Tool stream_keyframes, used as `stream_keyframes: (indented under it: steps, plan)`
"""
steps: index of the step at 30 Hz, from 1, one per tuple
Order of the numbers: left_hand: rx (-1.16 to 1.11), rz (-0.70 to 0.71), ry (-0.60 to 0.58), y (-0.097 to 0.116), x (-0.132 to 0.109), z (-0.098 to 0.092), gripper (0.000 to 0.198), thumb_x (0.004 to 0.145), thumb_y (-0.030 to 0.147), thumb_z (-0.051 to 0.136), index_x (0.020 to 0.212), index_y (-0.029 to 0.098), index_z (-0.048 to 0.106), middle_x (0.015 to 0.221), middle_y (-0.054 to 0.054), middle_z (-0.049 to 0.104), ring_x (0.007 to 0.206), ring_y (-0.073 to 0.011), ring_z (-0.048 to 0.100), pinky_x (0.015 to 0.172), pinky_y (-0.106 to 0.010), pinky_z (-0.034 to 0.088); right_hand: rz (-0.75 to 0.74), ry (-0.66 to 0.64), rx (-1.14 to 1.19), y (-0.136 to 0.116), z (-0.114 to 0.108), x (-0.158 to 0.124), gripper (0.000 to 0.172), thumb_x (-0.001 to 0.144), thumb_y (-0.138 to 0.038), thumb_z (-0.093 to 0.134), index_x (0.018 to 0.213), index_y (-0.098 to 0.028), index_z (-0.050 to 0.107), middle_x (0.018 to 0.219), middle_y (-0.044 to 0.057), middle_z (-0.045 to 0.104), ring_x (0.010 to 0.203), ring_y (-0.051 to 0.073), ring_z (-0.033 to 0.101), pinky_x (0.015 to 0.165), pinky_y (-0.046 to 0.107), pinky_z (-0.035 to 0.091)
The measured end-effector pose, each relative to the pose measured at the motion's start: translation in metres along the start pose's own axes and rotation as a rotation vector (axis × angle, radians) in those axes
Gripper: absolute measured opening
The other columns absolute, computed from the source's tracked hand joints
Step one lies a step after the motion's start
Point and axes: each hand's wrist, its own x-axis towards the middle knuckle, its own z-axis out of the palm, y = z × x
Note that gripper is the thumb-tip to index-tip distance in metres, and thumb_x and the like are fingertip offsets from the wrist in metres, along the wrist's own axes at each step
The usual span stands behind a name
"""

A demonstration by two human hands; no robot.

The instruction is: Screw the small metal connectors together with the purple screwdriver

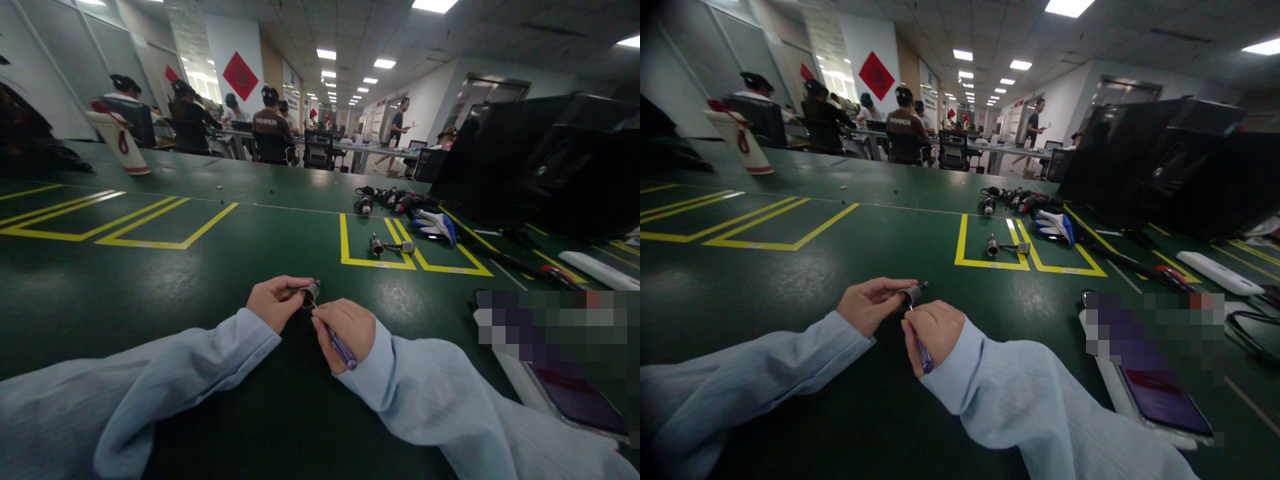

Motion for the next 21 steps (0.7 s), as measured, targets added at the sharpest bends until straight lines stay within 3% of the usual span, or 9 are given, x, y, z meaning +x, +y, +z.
stream_keyframes:
  steps: [11,16,18,21]
  plan:
    - [0.009,-0.027,-0.025,0.008,-0.003,0.0,0.021,0.054,0.018,0.066,0.074,0.012,0.066,0.086,-0.007,0.07,0.076,-0.0191,0.066,0.074,-0.03,0.054,-0.001,-0.004,-0.013,0.001,0.0,0.0,0.011,0.075,-0.01,0.049,0.081,-0.008,0.058,0.075,0.01,0.064,0.07,0.016,0.058,0.066,0.027,0.049]
    - [0.04,0.0,-0.025,0.004,0.002,-0.002,0.021,0.055,0.021,0.066,0.074,0.012,0.065,0.08,-0.007,0.07,0.07,-0.0195,0.066,0.069,-0.031,0.055,-0.003,-0.011,0.012,-0.001,-0.001,0.001,0.012,0.075,-0.01,0.049,0.082,-0.009,0.058,0.076,0.009,0.065,0.071,0.015,0.059,0.067,0.026,0.049]
    - [0.101,0.06,0.005,0.001,0.014,-0.008,0.021,0.058,0.021,0.064,0.077,0.013,0.065,0.082,-0.007,0.07,0.07,-0.0195,0.066,0.069,-0.032,0.055,-0.009,-0.018,0.028,-0.002,-0.002,0.001,0.012,0.076,-0.011,0.049,0.084,-0.01,0.058,0.077,0.009,0.065,0.071,0.015,0.058,0.067,0.025,0.049]
    - [0.289,0.172,0.192,0.0,0.046,-0.03,0.02,0.062,0.017,0.059,0.081,0.012,0.064,0.083,-0.007,0.069,0.074,-0.0203,0.066,0.071,-0.03,0.054,0.0,-0.042,0.024,0.001,-0.003,0.001,0.013,0.077,-0.013,0.048,0.084,-0.011,0.058,0.078,0.008,0.065,0.071,0.014,0.058,0.068,0.024,0.048]
